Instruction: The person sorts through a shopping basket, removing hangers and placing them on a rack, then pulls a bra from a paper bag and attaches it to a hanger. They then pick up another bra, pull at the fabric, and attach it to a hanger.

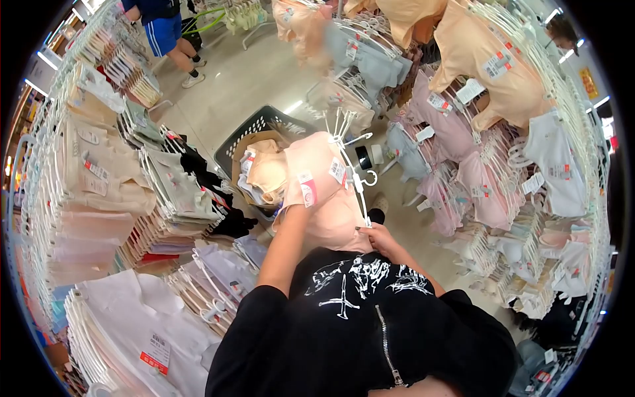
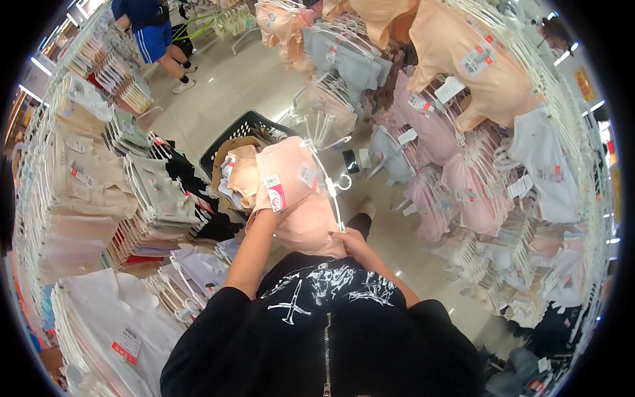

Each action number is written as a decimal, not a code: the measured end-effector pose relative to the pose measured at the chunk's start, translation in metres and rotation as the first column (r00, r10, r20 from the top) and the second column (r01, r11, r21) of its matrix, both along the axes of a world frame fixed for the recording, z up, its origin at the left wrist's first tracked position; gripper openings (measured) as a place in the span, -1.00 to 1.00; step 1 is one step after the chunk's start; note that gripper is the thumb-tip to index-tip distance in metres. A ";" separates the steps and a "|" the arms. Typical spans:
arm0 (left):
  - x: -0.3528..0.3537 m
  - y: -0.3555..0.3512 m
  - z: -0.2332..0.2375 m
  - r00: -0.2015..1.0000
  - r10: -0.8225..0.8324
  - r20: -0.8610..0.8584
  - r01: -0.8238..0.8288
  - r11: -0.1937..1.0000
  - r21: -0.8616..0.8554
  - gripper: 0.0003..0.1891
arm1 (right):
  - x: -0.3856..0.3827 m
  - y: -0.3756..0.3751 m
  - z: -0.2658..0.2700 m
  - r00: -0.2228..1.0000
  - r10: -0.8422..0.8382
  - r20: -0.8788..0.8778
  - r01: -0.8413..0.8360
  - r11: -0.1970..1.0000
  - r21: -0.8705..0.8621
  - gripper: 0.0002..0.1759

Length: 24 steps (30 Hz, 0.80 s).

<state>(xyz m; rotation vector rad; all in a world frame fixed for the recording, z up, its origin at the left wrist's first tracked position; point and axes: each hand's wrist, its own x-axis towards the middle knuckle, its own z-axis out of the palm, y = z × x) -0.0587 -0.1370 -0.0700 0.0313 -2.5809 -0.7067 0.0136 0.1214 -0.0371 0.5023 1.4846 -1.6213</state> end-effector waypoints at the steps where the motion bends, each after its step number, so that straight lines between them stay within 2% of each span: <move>1: -0.001 0.000 0.001 1.000 0.007 0.000 -0.007 1.000 0.005 -0.65 | 0.000 -0.001 -0.002 1.000 -0.014 -0.019 0.014 1.000 0.000 -0.77; 4: -0.002 -0.001 0.001 1.000 0.026 0.000 -0.026 1.000 0.013 -0.65 | 0.001 -0.009 -0.002 0.997 -0.078 -0.028 0.078 0.997 0.017 -0.79; 10: -0.001 -0.001 0.000 0.999 0.043 0.001 -0.043 0.999 0.028 -0.64 | 0.000 -0.004 -0.031 0.999 -0.017 -0.030 0.017 1.000 0.005 -0.81; 13: -0.002 -0.002 0.000 0.999 0.049 0.002 -0.049 0.998 0.036 -0.64 | -0.008 -0.004 -0.024 0.994 0.112 0.004 -0.112 0.992 0.054 -0.77; 16: -0.002 -0.005 -0.001 0.999 0.054 0.005 -0.054 0.998 0.041 -0.64 | -0.011 -0.007 -0.029 0.996 0.077 0.050 -0.079 0.996 0.043 -0.76; 19: -0.001 -0.006 -0.002 0.998 0.063 0.009 -0.063 0.997 0.045 -0.64 | -0.017 -0.010 -0.026 0.995 0.076 0.071 -0.075 0.997 -0.013 -0.76; 24: -0.002 -0.012 -0.001 0.998 0.068 0.017 -0.069 0.997 0.047 -0.63 | -0.028 -0.014 -0.029 0.999 0.029 -0.024 -0.032 0.994 -0.108 -0.77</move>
